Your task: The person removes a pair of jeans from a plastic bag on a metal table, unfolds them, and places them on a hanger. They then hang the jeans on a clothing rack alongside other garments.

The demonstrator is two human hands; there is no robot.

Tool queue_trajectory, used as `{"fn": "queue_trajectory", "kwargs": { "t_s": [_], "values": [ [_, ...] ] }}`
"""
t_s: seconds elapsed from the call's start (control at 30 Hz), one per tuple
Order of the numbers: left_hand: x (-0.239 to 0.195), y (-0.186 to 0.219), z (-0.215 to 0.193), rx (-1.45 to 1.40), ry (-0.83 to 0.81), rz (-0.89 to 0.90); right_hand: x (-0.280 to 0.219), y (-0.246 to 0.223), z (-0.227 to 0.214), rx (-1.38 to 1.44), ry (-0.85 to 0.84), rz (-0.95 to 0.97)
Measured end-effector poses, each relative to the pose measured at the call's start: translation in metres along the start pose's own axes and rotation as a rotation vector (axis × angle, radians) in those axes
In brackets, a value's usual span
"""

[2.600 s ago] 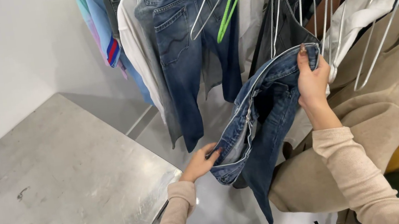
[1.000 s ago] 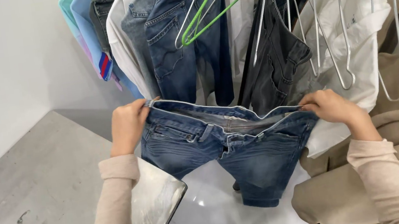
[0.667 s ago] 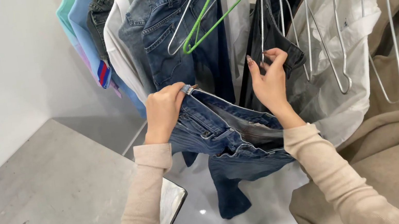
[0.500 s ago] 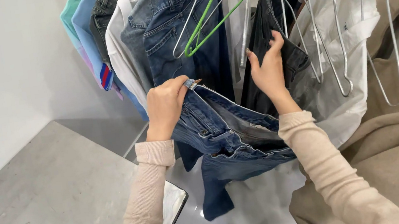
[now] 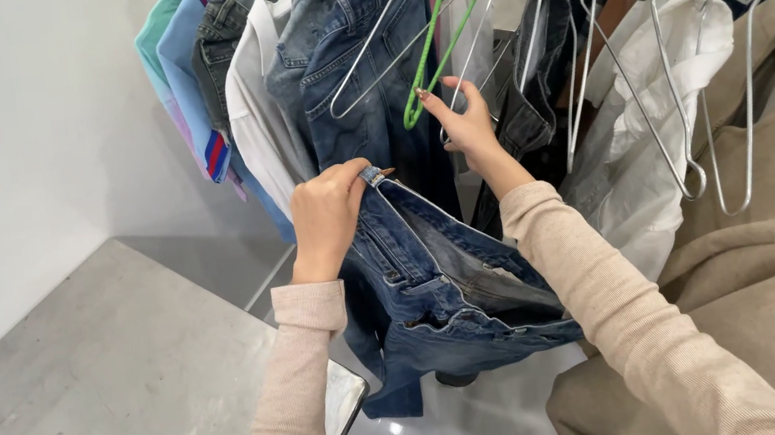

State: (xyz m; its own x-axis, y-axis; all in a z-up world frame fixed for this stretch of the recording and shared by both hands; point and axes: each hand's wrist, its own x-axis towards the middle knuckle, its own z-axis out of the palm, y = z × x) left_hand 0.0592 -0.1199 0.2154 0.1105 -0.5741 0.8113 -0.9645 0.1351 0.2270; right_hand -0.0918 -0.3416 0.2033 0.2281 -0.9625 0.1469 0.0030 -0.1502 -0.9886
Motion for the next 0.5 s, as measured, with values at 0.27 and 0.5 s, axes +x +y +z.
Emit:
{"fn": "queue_trajectory", "kwargs": {
  "t_s": [0.27, 0.5],
  "values": [
    [-0.007, -0.001, -0.003, -0.024, 0.012, -0.031, 0.019, 0.026, -0.016, 0.024, 0.08, -0.184],
    [-0.018, 0.013, -0.005, -0.118, 0.031, -0.038, -0.023, -0.05, -0.053, -0.02, -0.059, -0.202]
  ]
}}
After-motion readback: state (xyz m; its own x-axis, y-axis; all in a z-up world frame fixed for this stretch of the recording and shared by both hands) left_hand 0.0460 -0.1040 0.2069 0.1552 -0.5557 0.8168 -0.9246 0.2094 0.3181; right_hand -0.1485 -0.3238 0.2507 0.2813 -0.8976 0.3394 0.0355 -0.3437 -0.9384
